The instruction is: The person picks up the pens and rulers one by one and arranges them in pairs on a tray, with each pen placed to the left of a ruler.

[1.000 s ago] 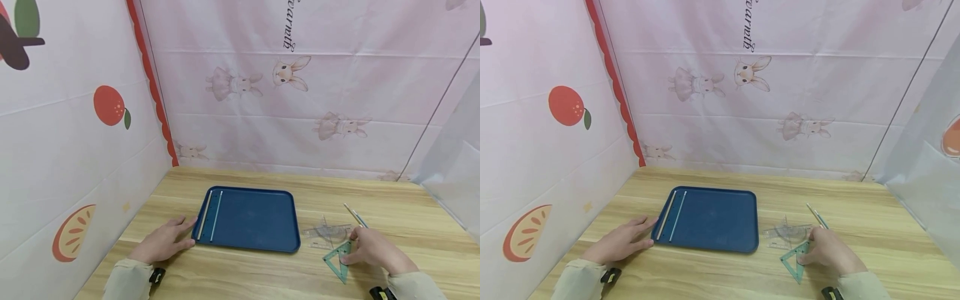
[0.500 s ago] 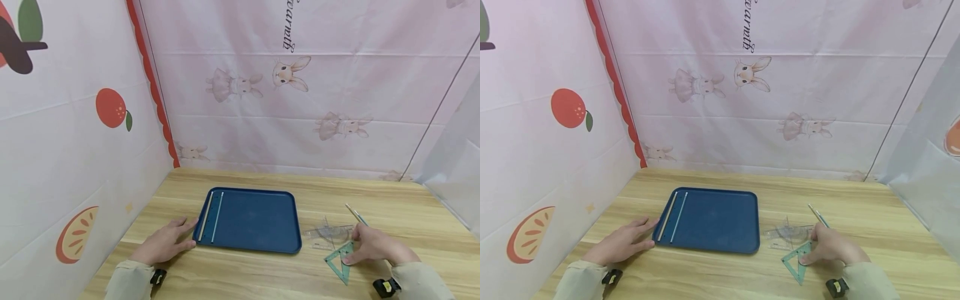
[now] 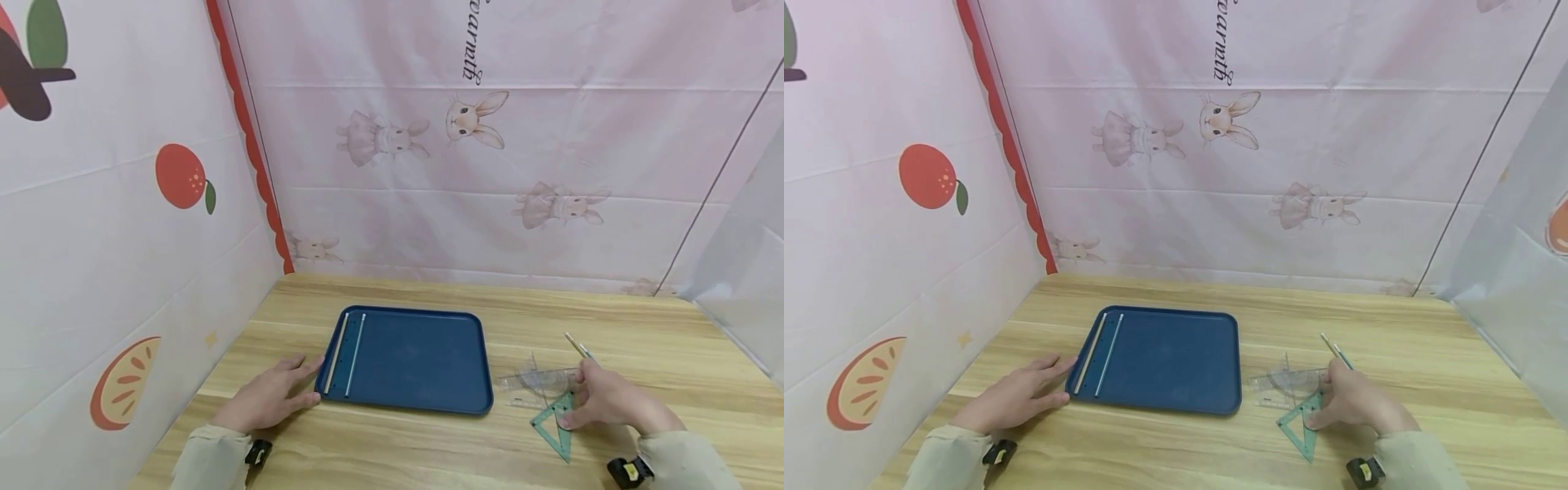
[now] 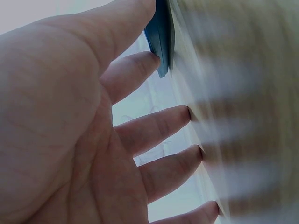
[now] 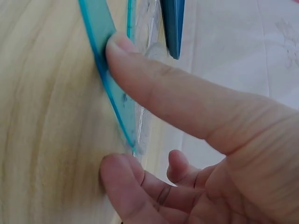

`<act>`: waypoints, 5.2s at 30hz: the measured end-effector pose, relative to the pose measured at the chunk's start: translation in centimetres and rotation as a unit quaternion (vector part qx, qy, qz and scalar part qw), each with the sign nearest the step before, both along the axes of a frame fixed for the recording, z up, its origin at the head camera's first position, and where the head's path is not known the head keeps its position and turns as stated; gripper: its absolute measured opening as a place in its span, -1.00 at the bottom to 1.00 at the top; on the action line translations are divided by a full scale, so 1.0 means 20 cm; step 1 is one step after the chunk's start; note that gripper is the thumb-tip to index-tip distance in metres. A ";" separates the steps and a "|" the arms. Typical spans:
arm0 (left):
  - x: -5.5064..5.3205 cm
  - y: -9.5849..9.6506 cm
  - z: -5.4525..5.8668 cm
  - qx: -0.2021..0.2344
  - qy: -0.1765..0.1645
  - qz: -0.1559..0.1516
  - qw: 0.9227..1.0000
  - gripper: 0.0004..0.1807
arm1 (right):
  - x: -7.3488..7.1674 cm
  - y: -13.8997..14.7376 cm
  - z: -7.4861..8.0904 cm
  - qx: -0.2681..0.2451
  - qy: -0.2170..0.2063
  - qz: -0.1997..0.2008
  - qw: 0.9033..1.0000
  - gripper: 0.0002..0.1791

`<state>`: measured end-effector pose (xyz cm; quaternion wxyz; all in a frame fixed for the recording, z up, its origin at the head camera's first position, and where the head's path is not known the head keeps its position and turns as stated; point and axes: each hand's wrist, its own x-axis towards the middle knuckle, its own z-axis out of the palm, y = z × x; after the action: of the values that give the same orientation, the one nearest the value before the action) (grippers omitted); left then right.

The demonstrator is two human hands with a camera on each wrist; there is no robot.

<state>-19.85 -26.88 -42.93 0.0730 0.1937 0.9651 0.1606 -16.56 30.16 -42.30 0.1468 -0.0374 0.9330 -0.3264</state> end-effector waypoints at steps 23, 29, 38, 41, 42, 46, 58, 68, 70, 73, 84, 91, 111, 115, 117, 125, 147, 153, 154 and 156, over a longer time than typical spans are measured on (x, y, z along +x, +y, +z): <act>0.00 -0.01 -0.01 0.003 0.012 0.002 1.000 -0.18 | 0.00 -0.02 0.02 0.075 0.039 0.006 0.996 -0.16; 0.00 -0.01 -0.01 0.002 0.012 0.003 1.000 -0.19 | 0.00 -0.01 0.01 0.043 0.042 0.015 0.998 -0.19; 0.00 0.00 0.00 0.002 0.007 0.006 1.000 -0.18 | -0.01 0.01 0.01 -0.008 0.057 0.042 0.997 -0.17; 0.00 0.00 0.00 0.003 0.004 0.007 1.000 -0.19 | -0.01 0.01 0.02 -0.037 0.053 0.053 0.996 -0.17; 0.00 0.00 0.00 0.003 0.005 0.007 1.000 -0.19 | -0.01 0.02 0.02 -0.046 0.051 0.056 0.996 -0.17; 0.01 0.00 0.00 0.001 0.005 0.008 1.000 -0.19 | -0.01 0.02 0.02 -0.087 0.031 0.068 0.993 -0.14; 0.00 0.00 0.00 0.000 0.004 0.011 1.000 -0.18 | -0.04 0.04 0.03 -0.129 -0.002 0.072 0.989 -0.06; -0.01 0.00 -0.01 0.001 0.005 0.009 1.000 -0.18 | -0.06 0.06 0.09 -0.146 0.006 0.081 0.986 -0.02; -0.01 0.00 -0.01 0.000 0.004 0.009 1.000 -0.18 | -0.07 0.05 0.10 -0.147 0.006 0.081 0.986 -0.02; 0.00 0.00 -0.01 -0.002 0.005 0.009 1.000 -0.18 | -0.08 0.04 0.13 -0.150 0.014 0.077 0.986 -0.02; 0.00 0.00 0.00 -0.004 0.009 -0.001 1.000 -0.20 | -0.16 -0.10 0.24 -0.138 0.033 0.070 0.987 -0.10; 0.00 0.00 0.01 -0.001 0.006 0.004 1.000 -0.20 | -0.23 -0.22 0.28 -0.124 0.035 0.070 0.989 -0.17; 0.00 0.00 0.01 0.001 0.006 0.005 1.000 -0.21 | -0.45 -0.49 0.27 -0.145 0.004 0.089 0.985 -0.27; 0.00 0.00 0.01 0.000 0.004 0.005 1.000 -0.21 | -0.48 -0.54 0.26 -0.150 -0.008 0.094 0.984 -0.26; 0.00 0.00 0.01 0.001 0.001 0.006 1.000 -0.21 | -0.49 -0.57 0.26 -0.151 -0.011 0.098 0.984 -0.27; 0.00 0.00 0.00 0.000 0.000 0.004 1.000 -0.21 | -0.54 -0.66 0.26 -0.152 -0.015 0.106 0.983 -0.30; -0.02 0.00 0.00 0.004 -0.008 0.019 1.000 -0.20 | -0.66 -0.93 0.17 -0.171 -0.032 0.120 0.977 -0.35; -0.01 0.00 0.01 0.005 -0.001 0.016 1.000 -0.20 | -0.65 -1.01 0.19 -0.165 -0.045 0.114 0.979 -0.34; -0.01 0.00 0.01 0.005 0.001 0.017 1.000 -0.20 | -0.65 -1.02 0.20 -0.163 -0.048 0.113 0.979 -0.34; -0.01 -0.01 0.01 0.003 0.005 0.016 1.000 -0.20 | -0.65 -1.06 0.19 -0.157 -0.051 0.112 0.980 -0.35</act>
<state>-20.06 -27.05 -42.80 0.0654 0.1793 0.9679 0.1636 -29.63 9.00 -38.47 0.2217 -0.1473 0.8516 -0.4516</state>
